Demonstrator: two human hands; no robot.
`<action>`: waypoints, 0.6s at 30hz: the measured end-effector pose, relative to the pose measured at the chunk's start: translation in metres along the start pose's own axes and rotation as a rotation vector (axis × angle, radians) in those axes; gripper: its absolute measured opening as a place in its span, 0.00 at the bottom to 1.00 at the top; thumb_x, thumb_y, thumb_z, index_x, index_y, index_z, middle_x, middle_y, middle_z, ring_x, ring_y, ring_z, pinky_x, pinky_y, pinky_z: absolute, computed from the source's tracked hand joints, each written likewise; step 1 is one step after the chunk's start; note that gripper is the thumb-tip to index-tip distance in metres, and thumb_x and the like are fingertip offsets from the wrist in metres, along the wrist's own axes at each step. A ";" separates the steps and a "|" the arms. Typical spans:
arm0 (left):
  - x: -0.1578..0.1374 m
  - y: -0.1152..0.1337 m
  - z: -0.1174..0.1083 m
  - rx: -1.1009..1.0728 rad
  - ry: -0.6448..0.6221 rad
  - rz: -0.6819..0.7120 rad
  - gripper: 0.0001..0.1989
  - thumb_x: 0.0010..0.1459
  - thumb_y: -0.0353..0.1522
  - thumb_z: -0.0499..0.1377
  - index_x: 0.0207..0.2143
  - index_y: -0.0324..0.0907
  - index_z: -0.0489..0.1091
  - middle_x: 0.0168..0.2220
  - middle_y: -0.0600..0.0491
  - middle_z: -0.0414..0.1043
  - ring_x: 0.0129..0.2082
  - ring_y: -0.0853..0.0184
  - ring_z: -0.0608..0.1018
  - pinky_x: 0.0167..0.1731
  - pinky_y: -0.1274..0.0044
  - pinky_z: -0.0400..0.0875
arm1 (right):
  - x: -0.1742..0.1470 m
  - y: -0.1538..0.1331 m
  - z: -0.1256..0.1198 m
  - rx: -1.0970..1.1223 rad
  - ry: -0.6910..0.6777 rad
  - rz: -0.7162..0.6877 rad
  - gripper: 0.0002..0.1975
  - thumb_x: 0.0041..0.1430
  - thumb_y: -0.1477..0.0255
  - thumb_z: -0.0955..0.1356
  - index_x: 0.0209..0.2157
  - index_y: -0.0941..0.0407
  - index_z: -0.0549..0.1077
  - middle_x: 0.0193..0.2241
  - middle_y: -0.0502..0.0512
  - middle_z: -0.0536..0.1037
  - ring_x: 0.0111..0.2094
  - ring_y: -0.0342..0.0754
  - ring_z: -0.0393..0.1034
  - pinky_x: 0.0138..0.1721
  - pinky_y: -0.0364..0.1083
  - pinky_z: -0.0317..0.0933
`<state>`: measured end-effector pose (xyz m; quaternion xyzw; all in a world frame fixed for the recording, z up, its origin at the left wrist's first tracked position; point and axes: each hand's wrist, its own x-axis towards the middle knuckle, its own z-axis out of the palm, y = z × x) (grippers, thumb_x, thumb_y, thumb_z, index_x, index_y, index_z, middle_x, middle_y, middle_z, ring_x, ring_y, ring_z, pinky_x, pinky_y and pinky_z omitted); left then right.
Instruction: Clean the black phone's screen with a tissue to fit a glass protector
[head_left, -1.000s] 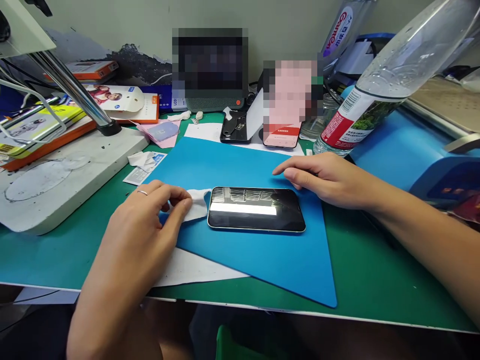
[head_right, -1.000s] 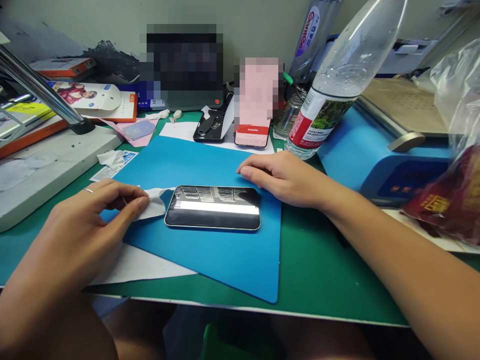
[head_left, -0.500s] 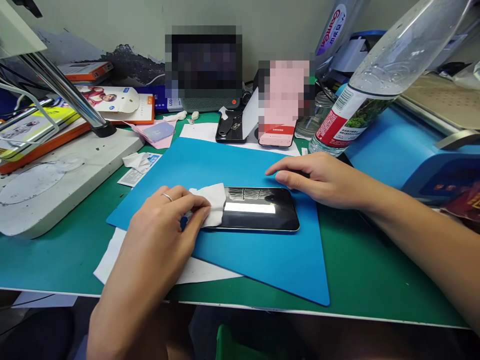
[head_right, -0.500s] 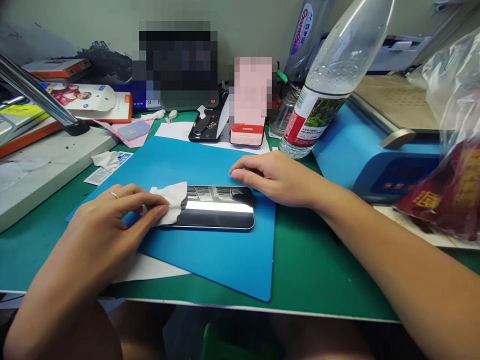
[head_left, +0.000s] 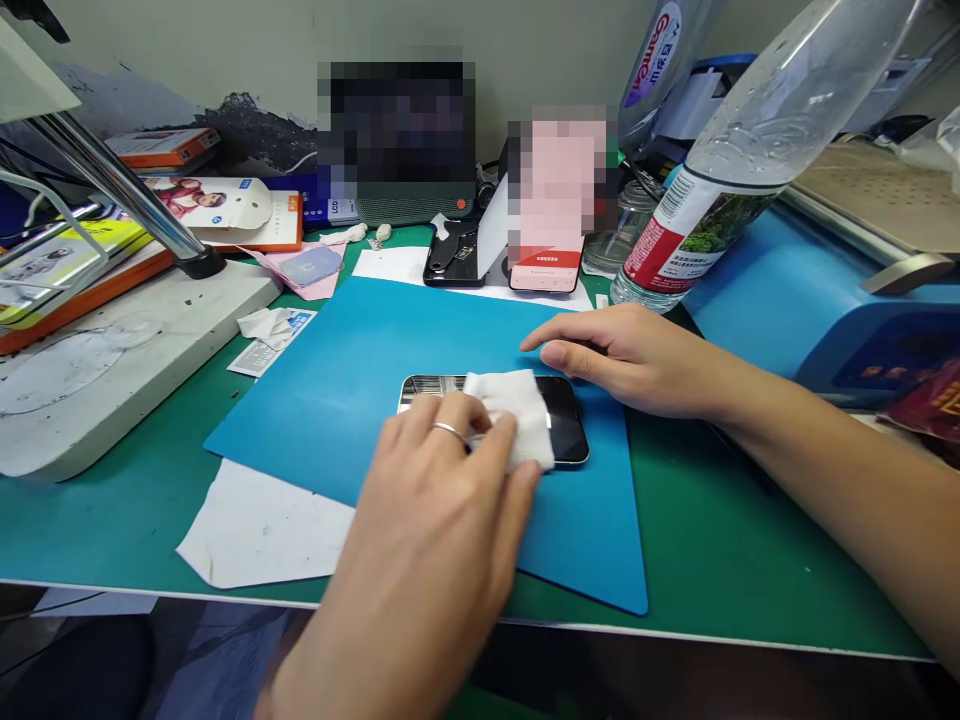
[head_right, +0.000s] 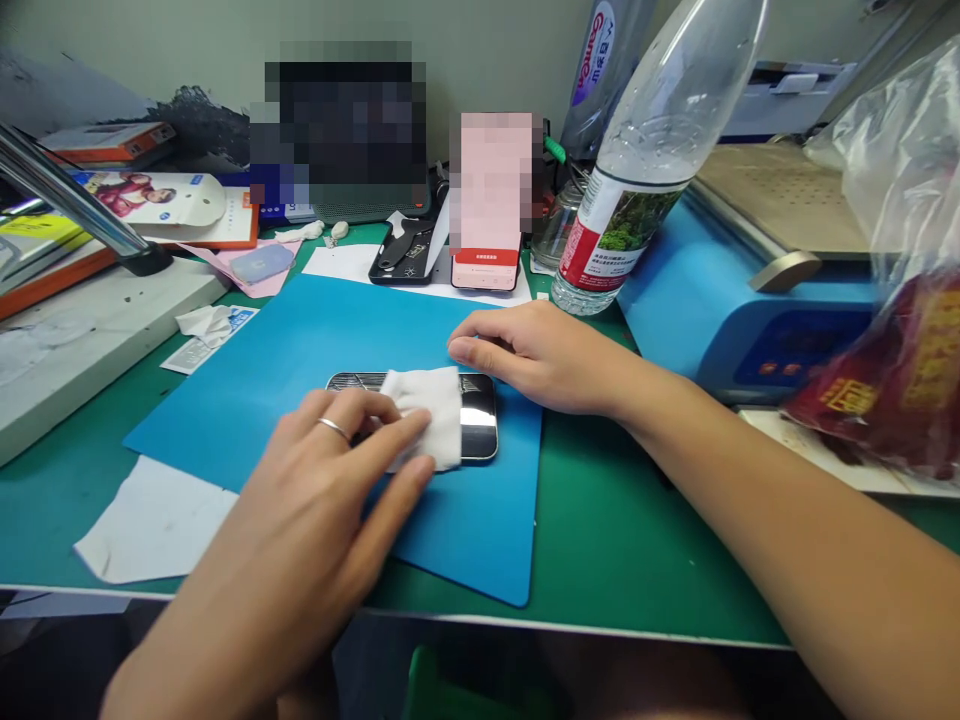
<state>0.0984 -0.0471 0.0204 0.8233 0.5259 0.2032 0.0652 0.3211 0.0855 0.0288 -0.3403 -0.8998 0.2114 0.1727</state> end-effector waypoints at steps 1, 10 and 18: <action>0.002 0.006 0.003 -0.013 -0.010 0.004 0.17 0.77 0.36 0.49 0.54 0.41 0.76 0.50 0.43 0.74 0.51 0.49 0.72 0.52 0.54 0.68 | 0.000 0.000 0.000 0.003 0.000 0.000 0.22 0.73 0.56 0.62 0.44 0.57 0.82 0.36 0.56 0.86 0.35 0.50 0.78 0.36 0.46 0.63; 0.011 0.042 0.024 0.019 0.022 0.032 0.22 0.75 0.43 0.52 0.57 0.36 0.74 0.53 0.39 0.74 0.52 0.48 0.75 0.52 0.56 0.72 | 0.000 0.003 0.001 0.002 0.016 -0.009 0.24 0.74 0.54 0.62 0.43 0.56 0.82 0.36 0.55 0.86 0.33 0.48 0.78 0.34 0.44 0.63; 0.009 0.043 0.026 0.017 0.012 0.052 0.30 0.76 0.50 0.48 0.61 0.36 0.73 0.60 0.41 0.74 0.59 0.47 0.73 0.58 0.55 0.69 | 0.001 0.001 0.000 0.007 0.021 -0.007 0.23 0.73 0.55 0.63 0.43 0.57 0.83 0.37 0.57 0.86 0.35 0.50 0.78 0.35 0.45 0.63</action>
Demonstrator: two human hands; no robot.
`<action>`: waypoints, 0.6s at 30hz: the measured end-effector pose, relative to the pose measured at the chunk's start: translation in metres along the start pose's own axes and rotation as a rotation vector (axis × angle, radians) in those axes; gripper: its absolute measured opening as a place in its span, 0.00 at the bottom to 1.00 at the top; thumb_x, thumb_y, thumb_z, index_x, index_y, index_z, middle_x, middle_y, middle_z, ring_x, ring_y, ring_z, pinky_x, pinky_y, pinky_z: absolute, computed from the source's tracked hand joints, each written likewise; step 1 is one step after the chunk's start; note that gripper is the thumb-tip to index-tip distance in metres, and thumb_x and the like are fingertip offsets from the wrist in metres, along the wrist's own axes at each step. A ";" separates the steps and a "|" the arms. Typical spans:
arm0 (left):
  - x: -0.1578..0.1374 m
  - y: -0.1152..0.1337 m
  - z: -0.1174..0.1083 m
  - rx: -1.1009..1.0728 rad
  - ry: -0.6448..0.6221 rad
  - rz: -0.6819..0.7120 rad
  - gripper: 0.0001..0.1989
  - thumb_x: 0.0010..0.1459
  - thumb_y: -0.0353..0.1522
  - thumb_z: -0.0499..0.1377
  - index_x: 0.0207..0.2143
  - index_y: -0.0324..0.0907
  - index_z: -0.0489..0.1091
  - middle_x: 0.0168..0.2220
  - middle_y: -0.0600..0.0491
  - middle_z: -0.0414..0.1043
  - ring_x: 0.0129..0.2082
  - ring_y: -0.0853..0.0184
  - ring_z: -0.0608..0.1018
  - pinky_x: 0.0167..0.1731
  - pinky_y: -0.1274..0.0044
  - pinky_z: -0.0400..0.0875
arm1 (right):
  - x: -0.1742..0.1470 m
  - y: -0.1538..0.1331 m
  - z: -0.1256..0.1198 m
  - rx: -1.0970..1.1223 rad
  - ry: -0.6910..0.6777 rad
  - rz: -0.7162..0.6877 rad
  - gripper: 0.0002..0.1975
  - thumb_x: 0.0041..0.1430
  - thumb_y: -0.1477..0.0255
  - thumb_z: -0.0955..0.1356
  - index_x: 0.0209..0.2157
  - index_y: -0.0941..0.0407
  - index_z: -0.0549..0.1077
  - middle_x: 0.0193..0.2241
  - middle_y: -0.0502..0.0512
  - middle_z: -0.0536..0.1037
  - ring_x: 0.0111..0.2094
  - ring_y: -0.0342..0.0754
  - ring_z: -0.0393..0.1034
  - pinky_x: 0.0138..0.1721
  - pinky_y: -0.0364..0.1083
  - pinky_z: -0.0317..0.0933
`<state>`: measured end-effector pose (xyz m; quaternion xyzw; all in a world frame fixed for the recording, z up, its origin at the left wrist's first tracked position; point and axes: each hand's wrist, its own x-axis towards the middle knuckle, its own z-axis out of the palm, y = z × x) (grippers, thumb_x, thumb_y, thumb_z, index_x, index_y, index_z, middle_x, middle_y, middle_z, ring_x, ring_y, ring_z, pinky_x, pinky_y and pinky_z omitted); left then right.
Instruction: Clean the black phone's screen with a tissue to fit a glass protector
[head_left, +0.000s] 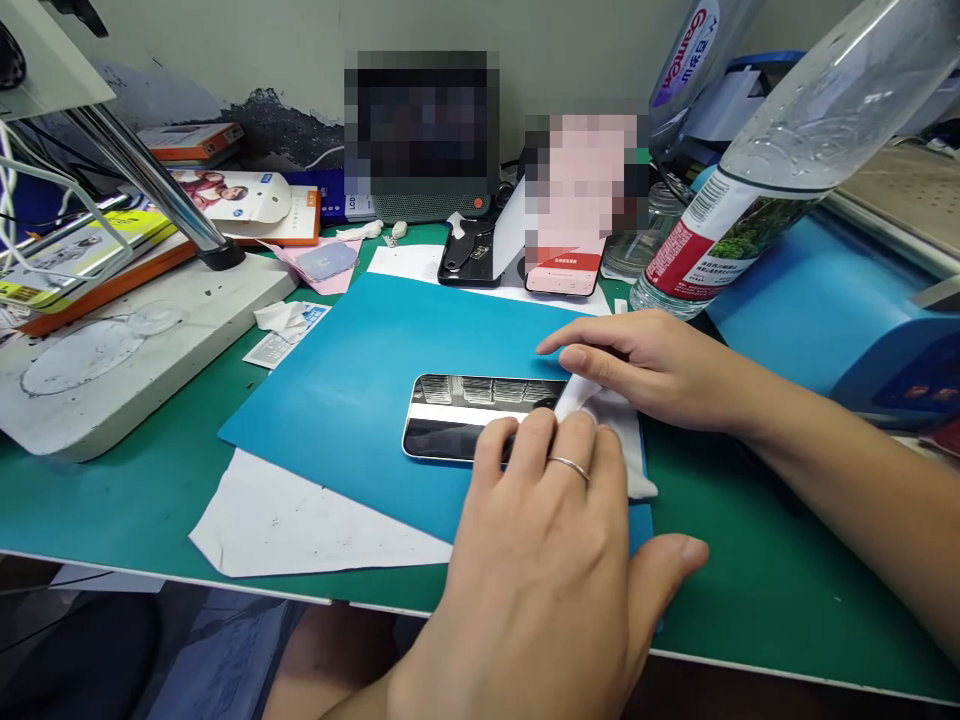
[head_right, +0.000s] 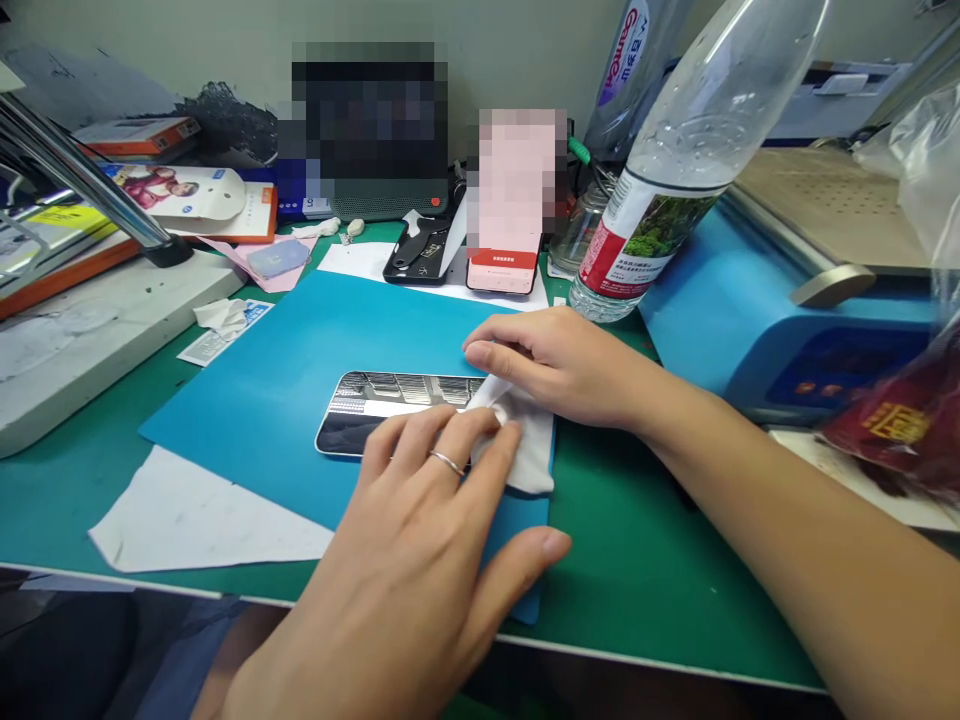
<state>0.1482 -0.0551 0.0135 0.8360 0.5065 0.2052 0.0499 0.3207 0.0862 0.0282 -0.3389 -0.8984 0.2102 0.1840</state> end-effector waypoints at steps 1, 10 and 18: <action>-0.001 -0.004 -0.002 0.000 -0.002 -0.013 0.31 0.76 0.50 0.46 0.62 0.37 0.72 0.61 0.42 0.74 0.60 0.46 0.72 0.59 0.55 0.68 | 0.000 0.001 0.000 0.002 0.001 0.000 0.24 0.73 0.55 0.62 0.43 0.57 0.83 0.36 0.57 0.86 0.34 0.50 0.78 0.35 0.45 0.63; -0.028 -0.082 -0.036 0.095 -0.023 -0.181 0.29 0.77 0.48 0.44 0.64 0.41 0.72 0.66 0.42 0.71 0.65 0.44 0.68 0.66 0.46 0.58 | 0.000 0.003 -0.002 -0.028 0.005 -0.010 0.25 0.74 0.53 0.62 0.44 0.56 0.83 0.35 0.57 0.85 0.33 0.50 0.77 0.35 0.46 0.62; -0.037 -0.092 -0.035 0.112 -0.023 -0.148 0.35 0.77 0.53 0.41 0.72 0.40 0.63 0.75 0.47 0.59 0.76 0.50 0.57 0.73 0.50 0.56 | 0.000 0.005 -0.001 -0.048 0.041 -0.020 0.25 0.75 0.53 0.62 0.44 0.58 0.82 0.31 0.55 0.83 0.30 0.47 0.74 0.34 0.45 0.62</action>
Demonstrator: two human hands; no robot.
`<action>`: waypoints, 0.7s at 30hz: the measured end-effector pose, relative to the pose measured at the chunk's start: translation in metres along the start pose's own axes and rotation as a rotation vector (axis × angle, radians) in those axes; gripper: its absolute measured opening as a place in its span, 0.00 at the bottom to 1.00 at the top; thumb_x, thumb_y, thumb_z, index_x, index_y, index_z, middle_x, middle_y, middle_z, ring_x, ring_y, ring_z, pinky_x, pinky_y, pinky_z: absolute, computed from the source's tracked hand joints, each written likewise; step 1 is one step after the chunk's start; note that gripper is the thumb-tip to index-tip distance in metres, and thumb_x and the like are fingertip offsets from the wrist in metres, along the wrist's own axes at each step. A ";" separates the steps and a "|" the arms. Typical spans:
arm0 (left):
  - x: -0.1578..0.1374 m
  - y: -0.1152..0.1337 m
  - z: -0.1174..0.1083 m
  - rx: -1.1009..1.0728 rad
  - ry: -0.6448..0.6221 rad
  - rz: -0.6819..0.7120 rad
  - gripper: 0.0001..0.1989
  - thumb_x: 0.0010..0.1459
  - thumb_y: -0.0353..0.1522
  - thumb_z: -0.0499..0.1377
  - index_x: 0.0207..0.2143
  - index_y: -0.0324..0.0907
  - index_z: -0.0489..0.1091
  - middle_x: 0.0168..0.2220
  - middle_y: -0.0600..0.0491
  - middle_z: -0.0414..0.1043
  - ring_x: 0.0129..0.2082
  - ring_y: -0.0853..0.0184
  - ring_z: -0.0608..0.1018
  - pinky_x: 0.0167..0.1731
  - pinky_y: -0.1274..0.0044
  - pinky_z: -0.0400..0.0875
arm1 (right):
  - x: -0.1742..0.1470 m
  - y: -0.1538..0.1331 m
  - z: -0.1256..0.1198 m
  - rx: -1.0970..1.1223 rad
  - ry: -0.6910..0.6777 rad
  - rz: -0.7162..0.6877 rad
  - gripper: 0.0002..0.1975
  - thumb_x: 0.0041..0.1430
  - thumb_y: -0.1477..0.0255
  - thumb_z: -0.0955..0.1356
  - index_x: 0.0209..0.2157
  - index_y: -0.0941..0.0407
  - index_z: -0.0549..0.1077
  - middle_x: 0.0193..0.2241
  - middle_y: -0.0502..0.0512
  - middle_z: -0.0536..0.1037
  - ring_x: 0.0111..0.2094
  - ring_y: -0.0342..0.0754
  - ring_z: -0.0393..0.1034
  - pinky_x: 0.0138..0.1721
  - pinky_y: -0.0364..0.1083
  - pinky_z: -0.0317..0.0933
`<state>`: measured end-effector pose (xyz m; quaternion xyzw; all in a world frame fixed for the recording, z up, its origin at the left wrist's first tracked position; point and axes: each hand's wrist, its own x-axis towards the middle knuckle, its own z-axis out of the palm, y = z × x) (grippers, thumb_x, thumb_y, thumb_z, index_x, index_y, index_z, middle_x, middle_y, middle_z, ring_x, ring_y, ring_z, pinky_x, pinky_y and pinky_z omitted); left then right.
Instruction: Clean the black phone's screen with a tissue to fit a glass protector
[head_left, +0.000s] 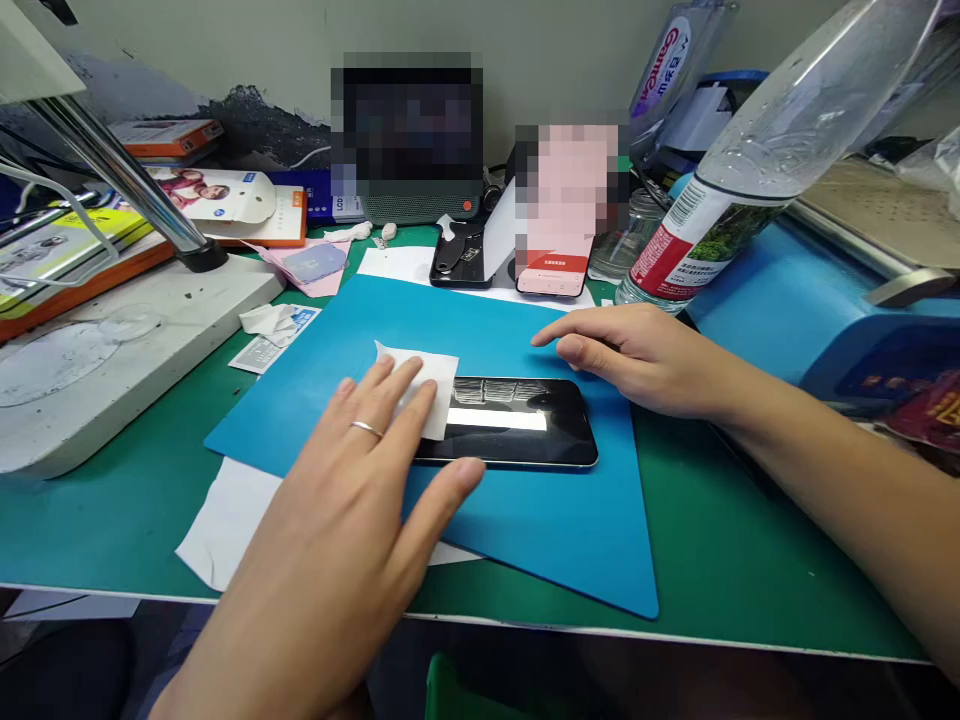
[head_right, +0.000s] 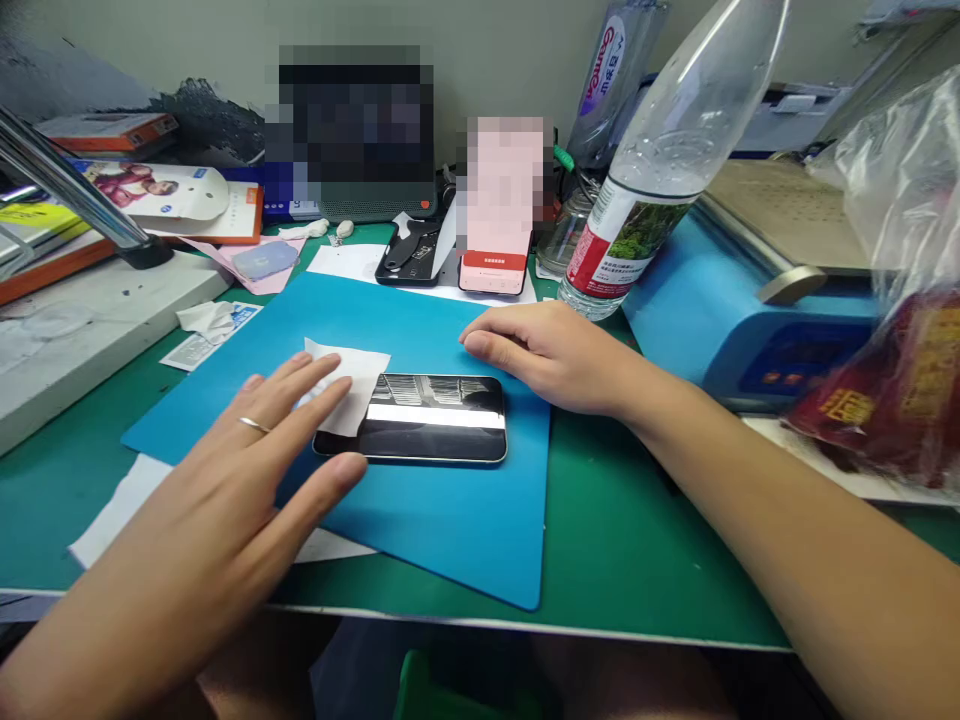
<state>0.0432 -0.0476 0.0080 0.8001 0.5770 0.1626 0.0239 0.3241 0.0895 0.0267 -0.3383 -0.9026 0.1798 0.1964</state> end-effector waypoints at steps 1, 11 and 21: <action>0.001 0.005 0.003 0.009 -0.008 0.019 0.36 0.77 0.52 0.40 0.73 0.39 0.61 0.75 0.47 0.57 0.76 0.52 0.57 0.73 0.52 0.57 | 0.000 0.001 0.000 0.001 0.006 -0.003 0.26 0.75 0.53 0.62 0.44 0.58 0.82 0.31 0.54 0.83 0.30 0.47 0.74 0.34 0.45 0.62; 0.012 0.064 0.022 0.056 0.011 0.142 0.42 0.77 0.51 0.34 0.70 0.27 0.64 0.70 0.38 0.62 0.71 0.48 0.67 0.64 0.56 0.71 | 0.001 0.002 0.003 0.022 0.003 -0.044 0.26 0.75 0.54 0.61 0.41 0.59 0.82 0.32 0.55 0.84 0.31 0.46 0.75 0.33 0.43 0.63; 0.015 0.076 0.024 -0.037 -0.012 0.219 0.42 0.76 0.53 0.35 0.70 0.31 0.65 0.71 0.43 0.60 0.71 0.53 0.67 0.65 0.60 0.70 | -0.002 0.003 0.006 0.048 -0.020 -0.020 0.26 0.75 0.53 0.61 0.42 0.57 0.82 0.39 0.57 0.86 0.38 0.49 0.79 0.38 0.45 0.64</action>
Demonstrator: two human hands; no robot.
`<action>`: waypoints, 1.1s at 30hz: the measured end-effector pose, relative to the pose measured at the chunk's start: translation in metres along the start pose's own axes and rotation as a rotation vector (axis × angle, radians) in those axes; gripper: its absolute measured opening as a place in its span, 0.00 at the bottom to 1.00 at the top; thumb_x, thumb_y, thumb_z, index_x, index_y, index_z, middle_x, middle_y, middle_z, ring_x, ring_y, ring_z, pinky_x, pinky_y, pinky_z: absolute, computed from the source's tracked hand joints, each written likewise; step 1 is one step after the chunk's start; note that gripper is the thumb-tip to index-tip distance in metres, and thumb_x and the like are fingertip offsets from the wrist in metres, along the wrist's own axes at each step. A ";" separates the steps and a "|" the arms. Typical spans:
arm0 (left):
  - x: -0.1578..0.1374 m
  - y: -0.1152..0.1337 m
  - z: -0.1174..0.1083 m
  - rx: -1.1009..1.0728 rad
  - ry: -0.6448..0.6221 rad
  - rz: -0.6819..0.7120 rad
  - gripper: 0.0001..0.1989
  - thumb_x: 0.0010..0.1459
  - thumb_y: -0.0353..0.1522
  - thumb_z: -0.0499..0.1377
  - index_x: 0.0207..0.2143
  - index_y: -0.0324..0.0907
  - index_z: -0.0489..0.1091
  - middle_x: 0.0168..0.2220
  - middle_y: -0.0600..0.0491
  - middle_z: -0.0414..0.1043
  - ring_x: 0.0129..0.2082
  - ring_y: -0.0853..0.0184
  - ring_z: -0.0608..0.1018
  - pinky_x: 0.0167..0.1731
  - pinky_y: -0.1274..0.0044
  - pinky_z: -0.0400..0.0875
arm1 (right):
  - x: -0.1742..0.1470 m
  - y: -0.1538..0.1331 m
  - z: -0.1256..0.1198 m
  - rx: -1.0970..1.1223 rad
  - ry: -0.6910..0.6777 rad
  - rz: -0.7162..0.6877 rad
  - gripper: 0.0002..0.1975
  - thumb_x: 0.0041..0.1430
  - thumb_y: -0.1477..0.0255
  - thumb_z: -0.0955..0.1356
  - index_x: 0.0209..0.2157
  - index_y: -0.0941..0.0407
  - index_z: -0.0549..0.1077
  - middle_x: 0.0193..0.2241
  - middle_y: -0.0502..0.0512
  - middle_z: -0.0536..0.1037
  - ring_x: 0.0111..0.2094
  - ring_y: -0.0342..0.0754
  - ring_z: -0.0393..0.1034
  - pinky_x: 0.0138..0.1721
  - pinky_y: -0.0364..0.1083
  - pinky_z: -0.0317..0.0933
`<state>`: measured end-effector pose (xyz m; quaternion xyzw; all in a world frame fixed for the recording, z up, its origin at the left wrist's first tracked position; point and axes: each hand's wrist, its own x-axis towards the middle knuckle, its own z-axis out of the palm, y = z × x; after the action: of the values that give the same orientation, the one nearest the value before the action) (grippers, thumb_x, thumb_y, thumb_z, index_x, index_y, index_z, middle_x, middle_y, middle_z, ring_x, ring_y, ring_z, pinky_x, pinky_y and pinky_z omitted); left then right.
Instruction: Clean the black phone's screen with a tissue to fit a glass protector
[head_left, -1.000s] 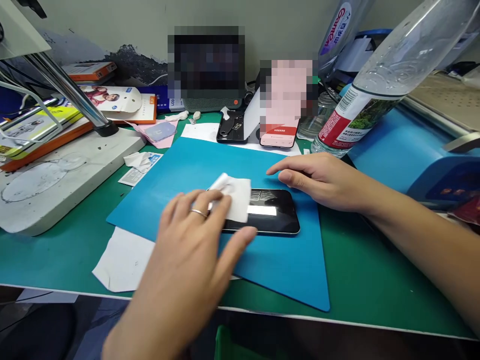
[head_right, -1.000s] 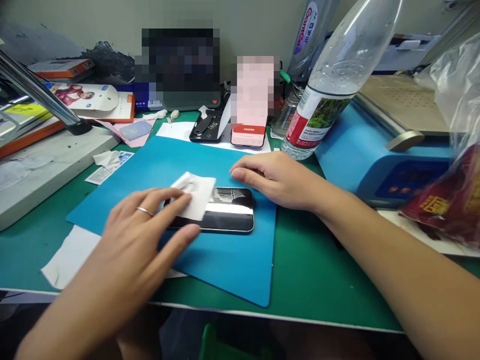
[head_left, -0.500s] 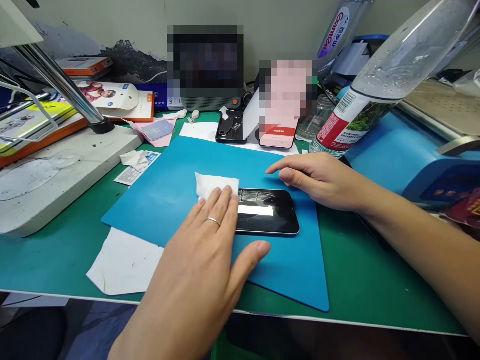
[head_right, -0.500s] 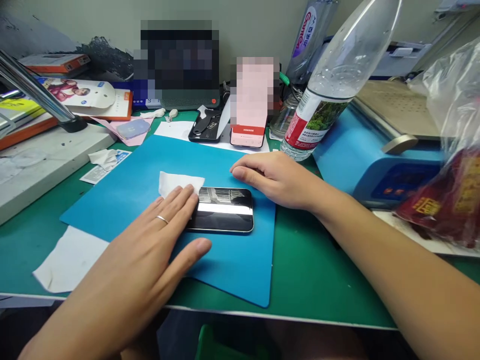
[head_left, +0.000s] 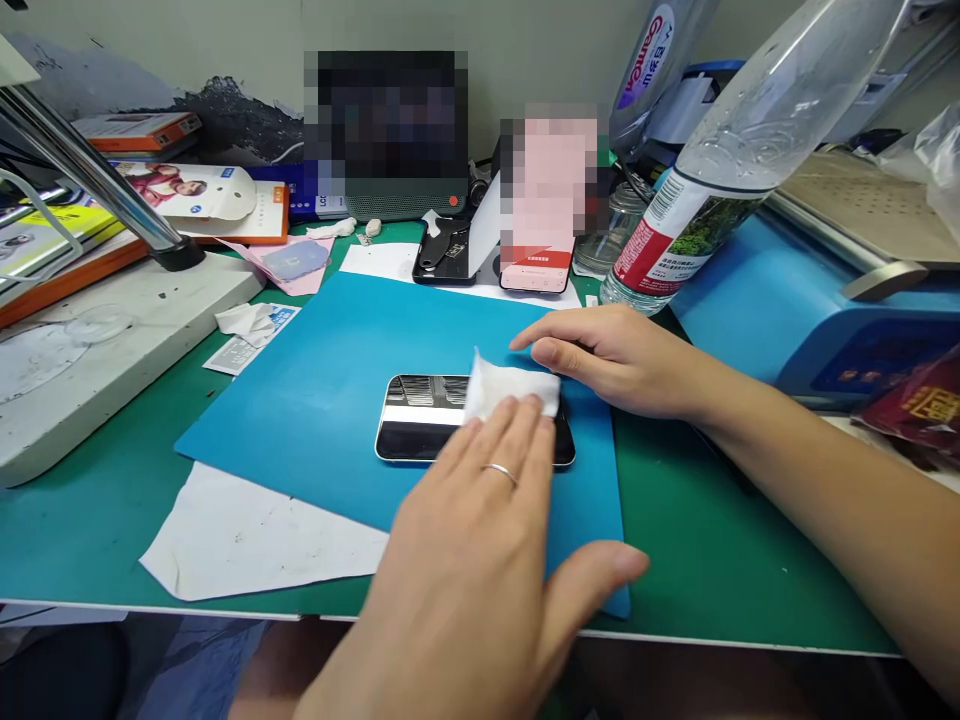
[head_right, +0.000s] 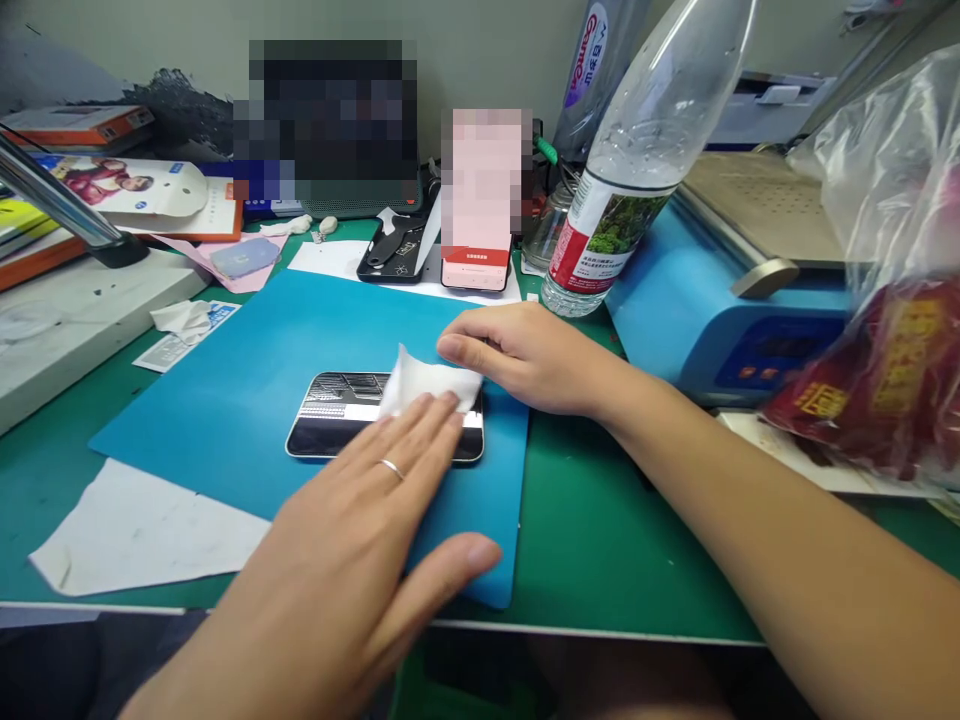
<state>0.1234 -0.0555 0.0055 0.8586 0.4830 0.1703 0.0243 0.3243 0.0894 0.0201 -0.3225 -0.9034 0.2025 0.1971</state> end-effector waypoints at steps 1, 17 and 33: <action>-0.003 -0.008 -0.004 0.015 -0.005 -0.017 0.41 0.76 0.53 0.36 0.70 0.31 0.65 0.71 0.43 0.60 0.70 0.52 0.68 0.64 0.59 0.72 | 0.000 0.000 0.000 0.003 0.000 -0.006 0.25 0.75 0.54 0.61 0.42 0.57 0.82 0.39 0.56 0.86 0.38 0.49 0.79 0.38 0.45 0.64; -0.004 -0.023 -0.008 0.159 0.036 -0.119 0.38 0.77 0.50 0.38 0.69 0.31 0.66 0.70 0.41 0.64 0.68 0.46 0.71 0.60 0.53 0.76 | 0.002 -0.003 0.003 -0.028 -0.009 0.002 0.19 0.75 0.62 0.62 0.44 0.57 0.82 0.40 0.55 0.87 0.38 0.48 0.80 0.39 0.45 0.65; -0.018 -0.026 -0.015 0.144 0.029 -0.021 0.33 0.77 0.45 0.43 0.68 0.28 0.67 0.68 0.38 0.65 0.67 0.46 0.71 0.58 0.54 0.78 | -0.002 -0.010 -0.016 0.056 -0.313 0.098 0.33 0.53 0.46 0.76 0.52 0.56 0.79 0.36 0.53 0.77 0.35 0.49 0.70 0.34 0.46 0.60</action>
<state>0.0891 -0.0583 0.0094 0.8505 0.5031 0.1474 -0.0426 0.3284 0.0844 0.0381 -0.3247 -0.9003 0.2850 0.0527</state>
